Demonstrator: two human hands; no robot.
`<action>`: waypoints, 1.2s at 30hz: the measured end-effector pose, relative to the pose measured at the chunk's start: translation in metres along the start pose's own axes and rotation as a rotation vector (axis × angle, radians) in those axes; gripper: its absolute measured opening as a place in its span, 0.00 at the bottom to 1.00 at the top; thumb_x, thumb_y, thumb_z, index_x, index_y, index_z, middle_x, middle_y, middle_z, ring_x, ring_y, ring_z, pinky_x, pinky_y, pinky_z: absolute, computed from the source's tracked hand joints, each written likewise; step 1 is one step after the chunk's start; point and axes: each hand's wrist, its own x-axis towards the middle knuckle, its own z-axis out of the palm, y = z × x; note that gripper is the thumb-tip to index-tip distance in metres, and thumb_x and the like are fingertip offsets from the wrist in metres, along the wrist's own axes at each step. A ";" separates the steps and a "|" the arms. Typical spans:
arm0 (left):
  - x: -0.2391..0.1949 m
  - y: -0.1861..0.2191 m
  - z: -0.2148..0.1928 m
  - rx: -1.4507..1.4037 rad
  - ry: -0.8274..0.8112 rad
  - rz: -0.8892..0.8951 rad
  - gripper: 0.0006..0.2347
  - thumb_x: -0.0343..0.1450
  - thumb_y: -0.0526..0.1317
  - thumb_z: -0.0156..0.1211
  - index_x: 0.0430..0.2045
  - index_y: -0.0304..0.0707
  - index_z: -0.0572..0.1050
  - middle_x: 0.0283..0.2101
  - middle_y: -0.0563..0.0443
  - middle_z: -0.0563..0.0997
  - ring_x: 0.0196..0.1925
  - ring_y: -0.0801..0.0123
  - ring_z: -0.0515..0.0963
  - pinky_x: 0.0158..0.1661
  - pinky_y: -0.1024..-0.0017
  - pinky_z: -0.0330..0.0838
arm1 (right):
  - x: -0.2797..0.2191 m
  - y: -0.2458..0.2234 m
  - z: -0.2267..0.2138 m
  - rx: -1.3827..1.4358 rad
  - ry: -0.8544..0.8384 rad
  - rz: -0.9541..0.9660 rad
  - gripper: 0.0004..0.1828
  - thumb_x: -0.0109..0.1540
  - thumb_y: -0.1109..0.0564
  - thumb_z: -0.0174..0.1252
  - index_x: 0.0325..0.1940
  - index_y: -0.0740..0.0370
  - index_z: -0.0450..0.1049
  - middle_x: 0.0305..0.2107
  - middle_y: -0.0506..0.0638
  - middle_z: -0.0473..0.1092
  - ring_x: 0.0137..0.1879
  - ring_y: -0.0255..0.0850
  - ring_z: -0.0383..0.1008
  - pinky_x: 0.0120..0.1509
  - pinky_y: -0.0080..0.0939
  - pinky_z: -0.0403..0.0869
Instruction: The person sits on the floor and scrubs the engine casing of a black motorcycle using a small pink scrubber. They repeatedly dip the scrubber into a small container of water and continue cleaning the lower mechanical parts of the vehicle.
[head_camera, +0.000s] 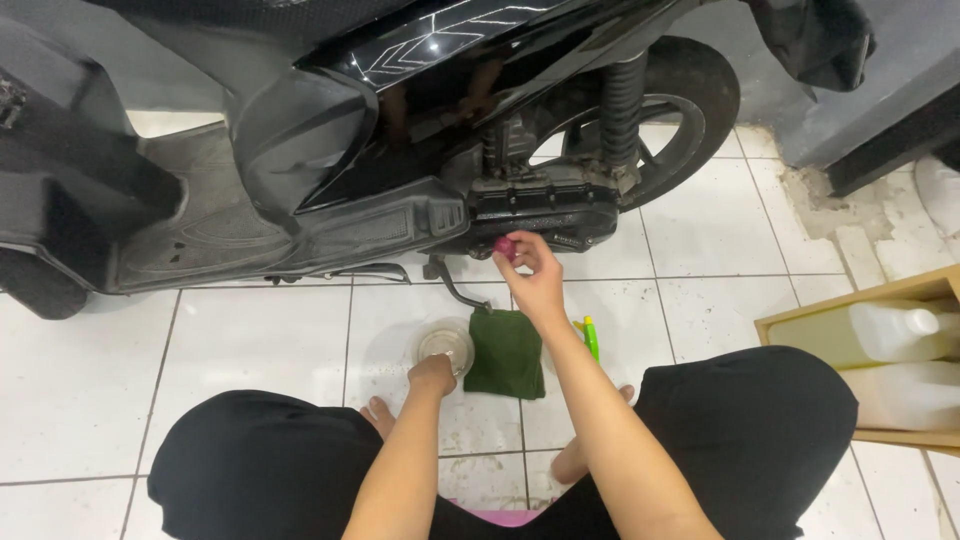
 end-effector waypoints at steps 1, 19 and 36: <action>-0.002 0.001 0.000 0.000 0.002 0.001 0.14 0.70 0.32 0.56 0.48 0.32 0.79 0.48 0.38 0.84 0.55 0.50 0.82 0.52 0.51 0.75 | 0.004 -0.003 -0.002 0.000 0.000 -0.002 0.17 0.57 0.61 0.70 0.49 0.56 0.76 0.35 0.51 0.78 0.34 0.34 0.73 0.37 0.35 0.79; -0.009 0.005 -0.002 -0.019 0.011 0.015 0.14 0.71 0.35 0.56 0.50 0.34 0.79 0.49 0.39 0.84 0.56 0.52 0.82 0.53 0.55 0.75 | 0.042 -0.043 -0.017 -0.303 -0.075 -0.246 0.21 0.60 0.58 0.69 0.55 0.59 0.72 0.43 0.60 0.77 0.41 0.47 0.81 0.45 0.46 0.80; -0.003 0.006 -0.002 0.012 -0.001 0.010 0.13 0.72 0.39 0.56 0.48 0.35 0.79 0.47 0.40 0.84 0.53 0.53 0.83 0.50 0.57 0.77 | 0.048 -0.041 -0.004 -0.490 -0.159 -0.339 0.17 0.61 0.58 0.68 0.53 0.57 0.75 0.43 0.58 0.78 0.46 0.47 0.78 0.54 0.48 0.76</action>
